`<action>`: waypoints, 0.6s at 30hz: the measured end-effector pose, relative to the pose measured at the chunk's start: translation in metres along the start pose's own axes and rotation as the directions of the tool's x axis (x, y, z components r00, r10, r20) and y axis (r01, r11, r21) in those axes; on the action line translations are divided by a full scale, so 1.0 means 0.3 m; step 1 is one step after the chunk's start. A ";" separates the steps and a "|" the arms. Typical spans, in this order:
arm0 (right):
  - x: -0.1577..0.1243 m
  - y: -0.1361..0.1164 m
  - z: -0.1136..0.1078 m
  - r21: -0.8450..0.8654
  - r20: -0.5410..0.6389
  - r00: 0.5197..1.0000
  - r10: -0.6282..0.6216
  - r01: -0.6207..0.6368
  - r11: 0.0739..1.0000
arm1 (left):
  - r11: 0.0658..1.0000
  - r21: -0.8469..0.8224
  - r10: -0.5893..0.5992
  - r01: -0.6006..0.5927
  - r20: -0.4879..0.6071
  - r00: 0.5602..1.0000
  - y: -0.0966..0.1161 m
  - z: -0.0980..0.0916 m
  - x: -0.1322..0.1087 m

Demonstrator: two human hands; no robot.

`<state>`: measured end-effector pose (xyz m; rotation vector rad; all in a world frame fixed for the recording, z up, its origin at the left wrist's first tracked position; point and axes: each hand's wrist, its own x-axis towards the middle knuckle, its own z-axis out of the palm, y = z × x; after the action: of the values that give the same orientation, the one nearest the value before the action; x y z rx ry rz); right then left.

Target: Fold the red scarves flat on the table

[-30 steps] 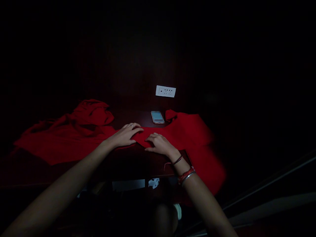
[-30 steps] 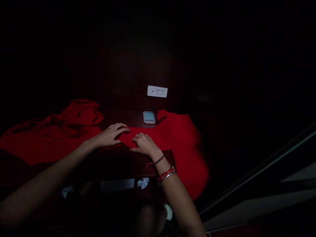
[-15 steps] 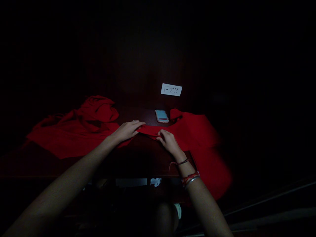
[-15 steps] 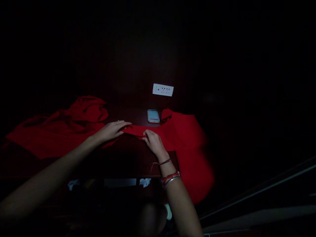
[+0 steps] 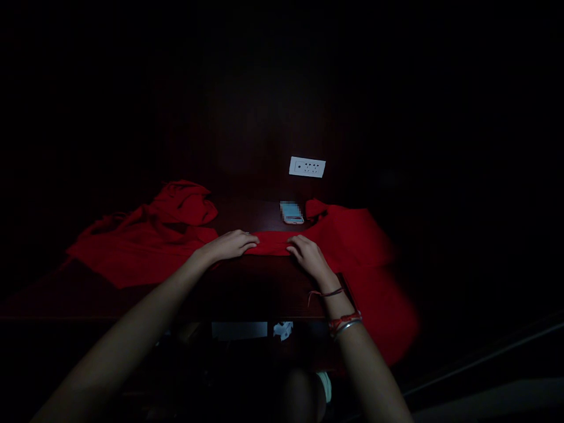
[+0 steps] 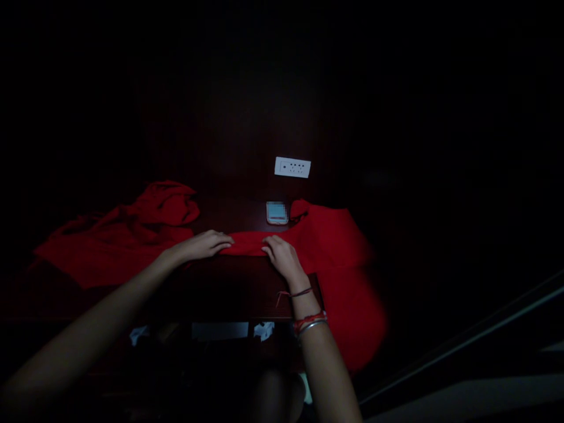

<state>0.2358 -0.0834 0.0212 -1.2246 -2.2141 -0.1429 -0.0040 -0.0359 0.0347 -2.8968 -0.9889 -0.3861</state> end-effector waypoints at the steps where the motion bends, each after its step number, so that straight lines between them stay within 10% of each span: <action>1: 0.000 -0.004 0.000 0.004 -0.001 1.000 -0.024 0.024 1.000 | 1.000 -0.001 0.005 -0.005 -0.004 1.000 0.003 0.003 0.000; 13: 0.017 0.004 0.016 -0.008 0.006 1.000 0.002 -0.002 1.000 | 0.991 0.056 -0.116 0.120 -0.059 0.991 0.025 -0.046 -0.015; 18: 0.010 -0.004 0.016 -0.031 0.045 0.999 0.012 -0.011 0.999 | 0.998 -0.056 0.010 -0.016 -0.110 0.994 0.036 -0.028 -0.009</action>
<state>0.2316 -0.0801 0.0192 -1.2685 -2.2510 -0.1462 -0.0012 -0.0472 0.0424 -2.8940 -0.9573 -0.5751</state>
